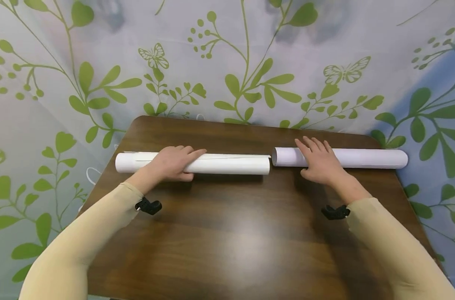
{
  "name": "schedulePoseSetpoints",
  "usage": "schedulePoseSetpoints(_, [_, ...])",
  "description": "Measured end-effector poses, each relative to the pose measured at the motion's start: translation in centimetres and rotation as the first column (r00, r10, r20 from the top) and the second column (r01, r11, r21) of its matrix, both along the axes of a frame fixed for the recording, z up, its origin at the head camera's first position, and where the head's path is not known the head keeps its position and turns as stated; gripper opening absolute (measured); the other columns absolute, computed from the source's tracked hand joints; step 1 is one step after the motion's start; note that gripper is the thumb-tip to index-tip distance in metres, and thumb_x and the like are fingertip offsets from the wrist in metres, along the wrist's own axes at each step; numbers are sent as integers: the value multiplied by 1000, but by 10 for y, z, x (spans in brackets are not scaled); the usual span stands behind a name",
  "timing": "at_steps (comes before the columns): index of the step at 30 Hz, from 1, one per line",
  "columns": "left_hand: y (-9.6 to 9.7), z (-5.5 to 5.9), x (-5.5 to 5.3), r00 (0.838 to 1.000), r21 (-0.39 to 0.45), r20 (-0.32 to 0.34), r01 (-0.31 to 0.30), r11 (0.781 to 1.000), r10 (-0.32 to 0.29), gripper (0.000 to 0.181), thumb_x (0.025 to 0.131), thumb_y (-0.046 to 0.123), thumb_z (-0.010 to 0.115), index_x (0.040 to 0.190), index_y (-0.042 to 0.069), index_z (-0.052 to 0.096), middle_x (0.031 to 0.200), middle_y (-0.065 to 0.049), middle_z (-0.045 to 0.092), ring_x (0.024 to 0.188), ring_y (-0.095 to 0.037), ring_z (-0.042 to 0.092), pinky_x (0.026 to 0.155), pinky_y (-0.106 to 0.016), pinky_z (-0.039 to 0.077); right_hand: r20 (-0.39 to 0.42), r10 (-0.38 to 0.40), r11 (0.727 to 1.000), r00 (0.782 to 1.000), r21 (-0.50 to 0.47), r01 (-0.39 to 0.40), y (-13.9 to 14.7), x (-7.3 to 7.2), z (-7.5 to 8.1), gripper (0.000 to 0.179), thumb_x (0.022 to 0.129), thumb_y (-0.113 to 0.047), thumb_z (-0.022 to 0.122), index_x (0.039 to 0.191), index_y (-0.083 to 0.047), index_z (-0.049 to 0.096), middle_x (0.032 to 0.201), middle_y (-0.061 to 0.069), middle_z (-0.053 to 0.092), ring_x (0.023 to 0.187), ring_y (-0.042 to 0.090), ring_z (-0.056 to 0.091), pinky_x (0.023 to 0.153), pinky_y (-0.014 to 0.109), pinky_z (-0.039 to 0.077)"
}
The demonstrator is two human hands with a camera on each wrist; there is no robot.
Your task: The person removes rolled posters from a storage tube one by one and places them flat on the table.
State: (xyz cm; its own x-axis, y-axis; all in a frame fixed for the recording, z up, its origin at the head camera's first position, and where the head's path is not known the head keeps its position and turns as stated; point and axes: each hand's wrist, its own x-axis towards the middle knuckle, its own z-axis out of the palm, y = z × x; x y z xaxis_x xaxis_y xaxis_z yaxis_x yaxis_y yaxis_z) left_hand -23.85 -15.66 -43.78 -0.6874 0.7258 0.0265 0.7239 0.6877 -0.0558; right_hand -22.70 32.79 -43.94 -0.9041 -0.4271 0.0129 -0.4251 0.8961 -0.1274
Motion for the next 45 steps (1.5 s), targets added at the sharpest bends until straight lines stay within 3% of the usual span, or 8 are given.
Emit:
schedulePoseSetpoints(2, [-9,-1,-1,999,-2,6,-37,999,37,84,82,42,75,154,15,42,113,-9,63,89,-31,64,65,-47,52,10,-41,998,999,42,41,8,-10,-11,91,85,-17,77,161,-7,27,157,27,34,144,50,27,115,70,8])
schedulePoseSetpoints(5, [-13,-5,0,998,-18,15,-60,998,60,83,85,47,73,153,13,42,111,-10,63,89,-32,65,62,-47,52,-16,-68,997,998,23,68,6,-14,-22,85,83,-18,82,155,-7,39,145,27,49,134,52,39,113,72,13])
schedulePoseSetpoints(9, [-11,-5,3,998,-21,-31,-54,998,53,81,88,48,73,154,13,42,111,-11,62,88,-33,64,64,-48,53,-72,-74,997,995,-16,73,-13,-15,-21,79,80,-21,83,150,-9,47,135,25,56,125,52,47,111,71,21])
schedulePoseSetpoints(16, [-12,1,7,987,4,-160,-2,1000,3,78,90,47,77,155,17,44,108,-10,62,75,-32,64,62,-46,52,-75,-76,997,994,26,78,-26,-15,-14,79,80,-25,84,149,-11,49,131,23,59,123,50,50,110,70,23])
schedulePoseSetpoints(27, [-24,15,0,943,23,-321,104,994,-91,81,86,40,84,155,22,45,113,-10,64,80,-33,64,61,-45,52,-55,-39,999,998,3,39,-26,-10,-11,79,78,-26,84,148,-14,50,129,20,59,122,47,51,103,67,34])
schedulePoseSetpoints(29, [-27,18,-2,940,50,-326,119,992,-96,78,87,40,83,154,23,46,114,-10,65,79,-33,64,61,-45,52,-43,-34,999,998,4,34,-27,-11,-6,79,79,-27,83,149,-14,50,129,20,58,121,46,51,100,66,37])
schedulePoseSetpoints(37, [-32,26,-6,974,117,-191,149,982,-125,74,89,45,79,153,22,50,112,-6,66,81,-26,66,62,-43,52,44,6,1000,999,-25,-5,-23,-5,8,77,78,-29,83,148,-17,52,132,17,60,118,41,53,91,63,43])
schedulePoseSetpoints(45, [-31,28,-11,951,47,-238,212,976,-195,74,93,44,75,156,22,44,114,-7,65,83,-28,65,66,-43,53,99,8,999,995,-35,-5,-21,-4,19,75,79,-29,79,148,-17,53,132,17,59,117,40,53,90,62,43])
